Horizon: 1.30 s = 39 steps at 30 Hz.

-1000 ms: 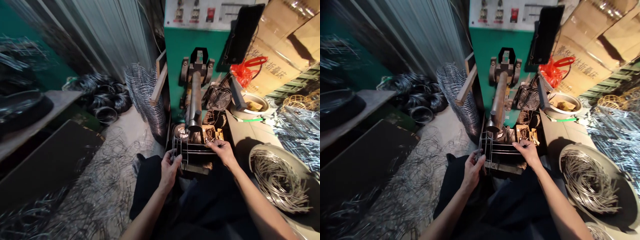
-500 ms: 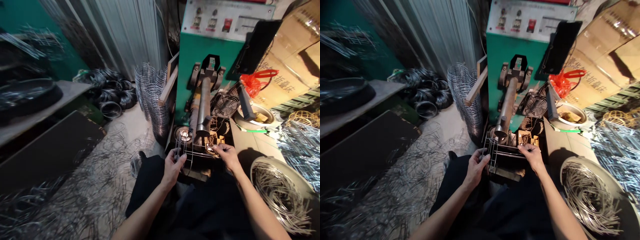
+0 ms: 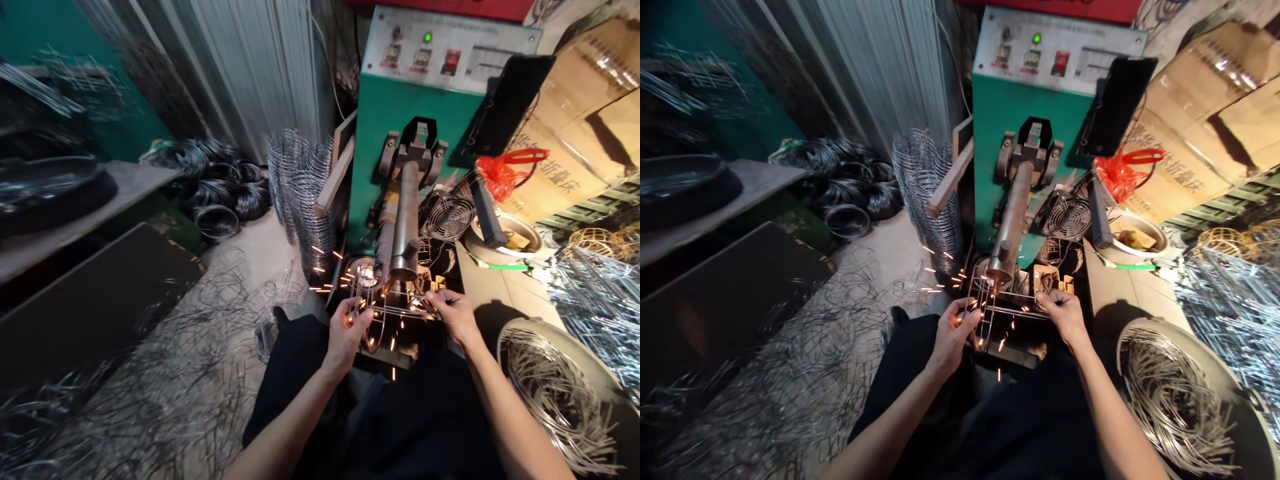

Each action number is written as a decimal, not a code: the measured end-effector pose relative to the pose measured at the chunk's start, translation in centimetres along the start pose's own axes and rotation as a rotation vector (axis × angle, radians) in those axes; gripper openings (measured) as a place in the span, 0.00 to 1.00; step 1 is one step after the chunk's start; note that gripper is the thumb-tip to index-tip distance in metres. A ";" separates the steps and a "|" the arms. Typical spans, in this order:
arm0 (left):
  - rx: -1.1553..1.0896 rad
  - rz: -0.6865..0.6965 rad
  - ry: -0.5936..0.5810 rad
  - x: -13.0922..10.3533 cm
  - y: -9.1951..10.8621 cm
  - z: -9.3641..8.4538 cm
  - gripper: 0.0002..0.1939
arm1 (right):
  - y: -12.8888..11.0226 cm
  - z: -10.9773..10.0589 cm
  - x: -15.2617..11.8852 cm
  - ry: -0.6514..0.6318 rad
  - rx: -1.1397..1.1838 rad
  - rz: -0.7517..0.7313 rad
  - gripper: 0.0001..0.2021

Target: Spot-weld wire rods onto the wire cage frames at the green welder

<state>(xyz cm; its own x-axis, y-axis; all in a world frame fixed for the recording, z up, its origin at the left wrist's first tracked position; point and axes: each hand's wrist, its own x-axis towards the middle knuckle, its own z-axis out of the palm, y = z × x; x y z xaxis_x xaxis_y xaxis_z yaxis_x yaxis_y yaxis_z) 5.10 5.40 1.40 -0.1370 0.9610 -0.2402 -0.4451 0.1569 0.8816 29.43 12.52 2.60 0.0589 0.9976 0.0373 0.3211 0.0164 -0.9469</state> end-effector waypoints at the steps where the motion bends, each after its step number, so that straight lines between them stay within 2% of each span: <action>1: 0.000 0.005 0.003 0.1 0.0 0.0 0.28 | 0.1 0.1 0.1 0.005 0.002 0.000 0.31; 5: -0.003 0.008 -0.008 0.0 0.2 0.3 0.30 | -0.2 0.0 0.0 0.009 0.016 0.031 0.30; 7: 0.005 0.004 -0.009 -0.6 0.4 0.3 0.29 | -0.3 -0.7 -0.6 -0.033 0.020 0.016 0.29; 11: -0.012 -0.012 -0.002 -3.4 1.3 -0.6 0.29 | 0.9 -3.1 -3.3 -0.301 -0.044 -0.042 0.23; 13: -0.056 -0.071 -0.047 -5.3 2.8 -1.6 0.32 | 1.7 -4.2 -5.0 -0.417 -0.069 0.022 0.22; 15: -0.094 -0.170 -0.167 -7.0 4.9 -2.9 0.36 | 1.8 -4.9 -6.6 -0.477 -0.083 0.143 0.24; 18: -0.179 -0.202 -0.334 -8.7 8.4 -5.0 0.44 | 0.3 -5.0 -8.3 -0.527 -0.084 0.256 0.33; 21: -0.307 -0.146 -0.320 -8.6 9.8 -6.9 0.42 | -1.2 -4.2 -9.2 -0.560 -0.027 0.296 0.38; 23: -0.357 -0.205 -0.260 -7.9 9.0 -8.2 0.34 | -1.0 -3.2 -9.6 -0.556 0.023 0.350 0.39; 26: -0.374 -0.298 -0.142 -6.9 6.0 -10.1 0.26 | 1.2 -1.0 -10.4 -0.483 0.056 0.423 0.36; 28: -0.350 -0.282 -0.076 -7.1 3.8 -11.1 0.28 | 2.9 0.5 -10.9 -0.437 0.037 0.438 0.28; 30: -0.255 -0.261 -0.043 -8.1 1.8 -11.8 0.34 | 4.3 1.6 -11.3 -0.412 -0.006 0.458 0.21; 33: -0.025 -0.304 -0.090 -10.2 -0.6 -12.1 0.40 | 5.6 2.2 -11.2 -0.377 -0.060 0.496 0.19; 36: 0.144 -0.294 -0.167 -11.4 -1.7 -11.8 0.33 | 5.9 1.6 -10.4 -0.363 -0.094 0.517 0.21; 38: 0.165 -0.238 -0.172 -11.1 -1.7 -11.2 0.31 | 5.5 0.8 -9.6 -0.336 -0.156 0.454 0.22; 39: 0.142 -0.211 -0.163 -10.6 -1.6 -10.8 0.31 | 5.1 0.5 -9.2 -0.312 -0.196 0.371 0.22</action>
<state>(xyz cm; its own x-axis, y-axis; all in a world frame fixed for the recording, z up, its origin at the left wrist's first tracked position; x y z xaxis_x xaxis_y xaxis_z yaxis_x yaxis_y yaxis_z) -2.27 -7.53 -1.79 0.0940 0.9260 -0.3657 -0.3191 0.3760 0.8700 30.05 3.50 -2.68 -0.0724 0.9070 -0.4148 0.5048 -0.3254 -0.7996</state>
